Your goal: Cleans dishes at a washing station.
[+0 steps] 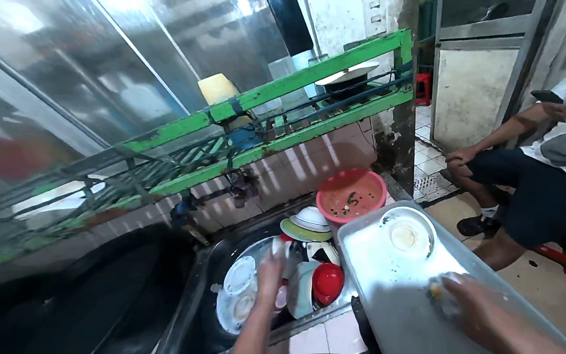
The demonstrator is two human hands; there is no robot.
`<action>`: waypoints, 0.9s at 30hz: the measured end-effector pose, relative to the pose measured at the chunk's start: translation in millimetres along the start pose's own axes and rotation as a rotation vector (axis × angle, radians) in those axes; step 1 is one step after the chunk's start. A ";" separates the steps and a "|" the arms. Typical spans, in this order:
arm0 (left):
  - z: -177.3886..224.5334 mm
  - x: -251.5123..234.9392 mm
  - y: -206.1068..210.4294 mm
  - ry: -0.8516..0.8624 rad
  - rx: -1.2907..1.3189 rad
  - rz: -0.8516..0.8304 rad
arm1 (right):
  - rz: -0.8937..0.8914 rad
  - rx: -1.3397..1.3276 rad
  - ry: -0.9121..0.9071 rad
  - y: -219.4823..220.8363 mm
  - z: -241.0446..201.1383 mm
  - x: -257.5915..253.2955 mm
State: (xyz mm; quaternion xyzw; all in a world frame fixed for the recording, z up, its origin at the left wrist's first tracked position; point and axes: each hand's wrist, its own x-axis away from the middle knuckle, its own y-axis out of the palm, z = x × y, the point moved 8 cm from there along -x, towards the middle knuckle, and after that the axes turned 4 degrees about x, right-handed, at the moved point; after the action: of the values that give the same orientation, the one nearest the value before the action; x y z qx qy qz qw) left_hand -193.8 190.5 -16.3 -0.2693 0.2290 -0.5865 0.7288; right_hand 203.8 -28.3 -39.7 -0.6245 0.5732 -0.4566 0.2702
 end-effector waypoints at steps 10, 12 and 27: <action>147.7 42.4 108.4 0.427 0.030 -0.341 | -0.200 0.131 -0.052 32.5 11.0 4.3; 194.3 87.3 177.8 0.649 -0.028 -0.601 | -0.218 0.141 -0.033 28.4 9.7 3.6; 166.1 143.5 258.5 0.177 0.140 -1.126 | -0.096 -0.050 0.029 19.0 24.7 -9.9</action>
State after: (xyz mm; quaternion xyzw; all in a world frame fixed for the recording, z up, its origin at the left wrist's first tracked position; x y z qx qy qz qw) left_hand 132.9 113.9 -65.1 -0.2506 0.0709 -0.9183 0.2981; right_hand 217.3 -27.1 -69.5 -0.6512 0.5574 -0.4636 0.2241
